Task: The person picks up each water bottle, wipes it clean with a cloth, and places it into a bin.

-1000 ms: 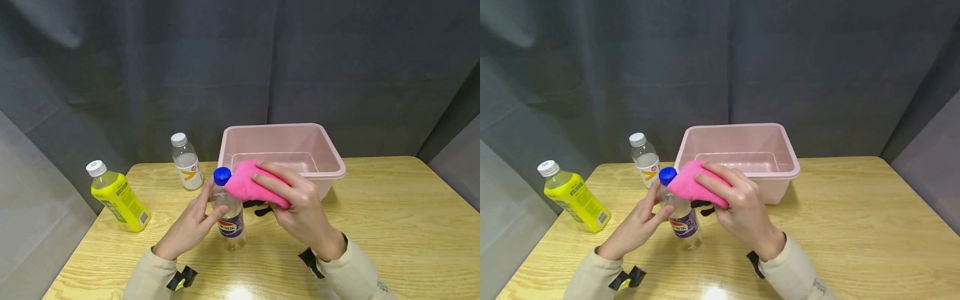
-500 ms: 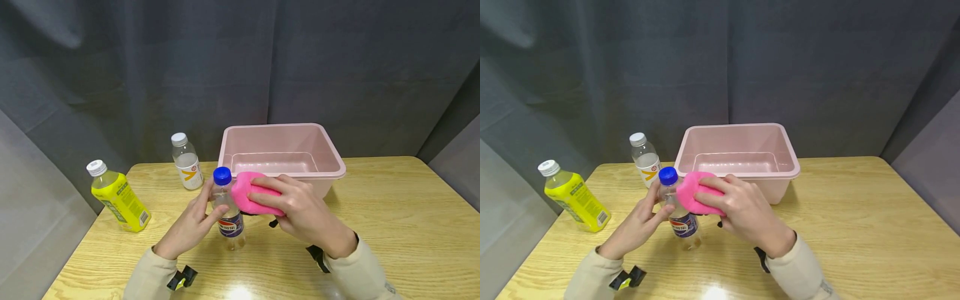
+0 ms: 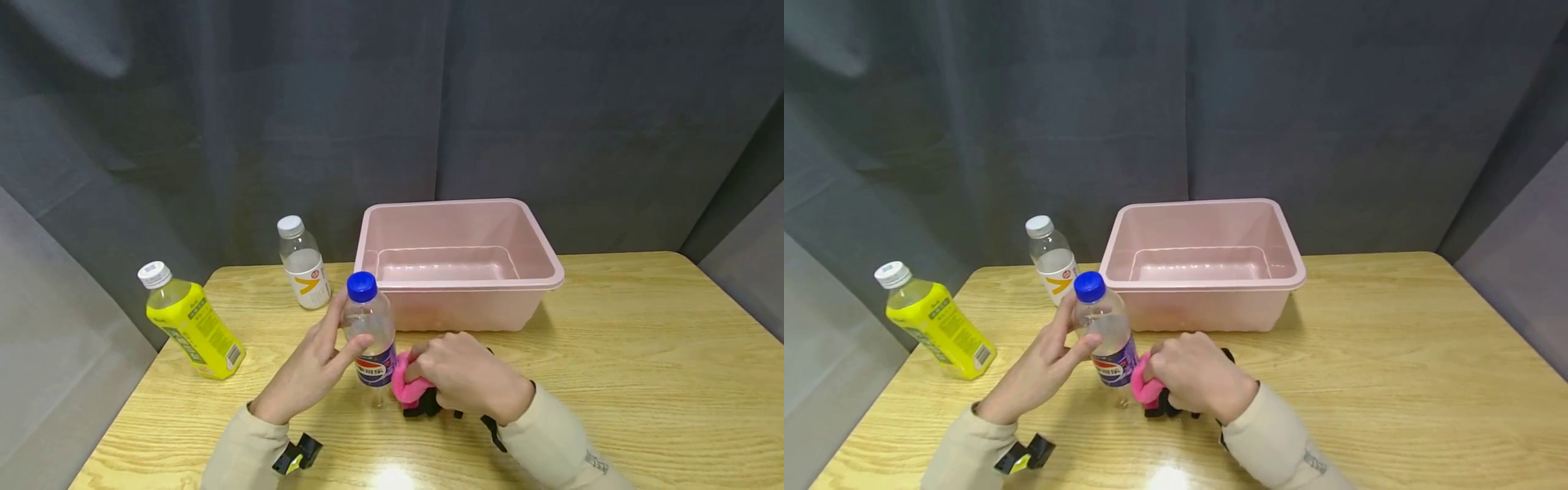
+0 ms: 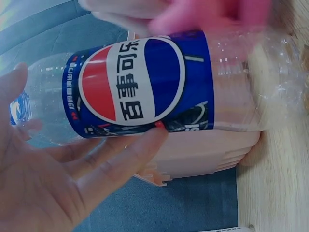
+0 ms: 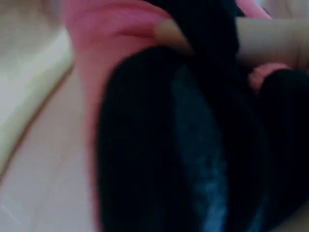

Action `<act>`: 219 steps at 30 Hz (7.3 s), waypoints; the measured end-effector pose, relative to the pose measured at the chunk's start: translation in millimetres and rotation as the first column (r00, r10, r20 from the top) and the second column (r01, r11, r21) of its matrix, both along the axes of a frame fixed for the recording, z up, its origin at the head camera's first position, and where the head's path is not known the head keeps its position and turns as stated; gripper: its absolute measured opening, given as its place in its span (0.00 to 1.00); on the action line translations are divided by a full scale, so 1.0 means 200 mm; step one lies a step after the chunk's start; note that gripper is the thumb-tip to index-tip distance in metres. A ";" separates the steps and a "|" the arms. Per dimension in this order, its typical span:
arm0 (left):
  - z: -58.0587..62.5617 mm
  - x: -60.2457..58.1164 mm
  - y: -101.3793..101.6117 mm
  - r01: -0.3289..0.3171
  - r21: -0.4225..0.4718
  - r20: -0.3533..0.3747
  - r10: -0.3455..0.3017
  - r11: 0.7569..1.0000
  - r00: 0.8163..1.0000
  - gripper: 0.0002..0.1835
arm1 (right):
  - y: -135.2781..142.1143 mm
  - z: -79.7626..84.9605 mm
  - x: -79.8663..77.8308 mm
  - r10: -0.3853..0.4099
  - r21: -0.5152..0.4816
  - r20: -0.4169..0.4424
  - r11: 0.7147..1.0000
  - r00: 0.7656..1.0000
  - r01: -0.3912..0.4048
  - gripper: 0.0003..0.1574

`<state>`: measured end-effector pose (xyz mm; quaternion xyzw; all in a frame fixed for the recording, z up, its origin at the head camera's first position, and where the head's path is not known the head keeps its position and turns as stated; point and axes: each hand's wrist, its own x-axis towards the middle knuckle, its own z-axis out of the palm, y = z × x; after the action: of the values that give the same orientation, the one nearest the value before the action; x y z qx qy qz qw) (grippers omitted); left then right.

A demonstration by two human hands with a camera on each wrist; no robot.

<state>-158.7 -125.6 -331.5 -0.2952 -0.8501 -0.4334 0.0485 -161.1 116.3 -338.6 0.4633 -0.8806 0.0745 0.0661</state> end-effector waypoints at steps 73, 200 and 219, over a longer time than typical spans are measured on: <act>0.01 0.00 0.00 0.013 -0.006 -0.015 -0.013 1.000 1.000 0.38 | 0.04 0.10 0.03 0.016 -0.094 -0.132 0.995 0.991 -0.029 0.33; -0.01 -0.02 -0.01 0.075 0.009 -0.306 -0.069 0.997 0.949 0.27 | 0.27 0.24 -0.04 -0.065 -0.602 -0.329 0.783 0.942 -0.156 0.36; -0.06 -0.03 0.03 0.033 0.009 -0.459 -0.025 0.999 0.888 0.29 | 0.05 0.18 -0.04 -0.199 -0.904 -0.335 0.342 0.921 -0.255 0.21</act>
<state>-164.7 -118.8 -343.6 -0.4015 -0.8064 -0.3591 0.2438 -168.3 126.3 -303.3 0.3609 -0.6360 0.4734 0.4911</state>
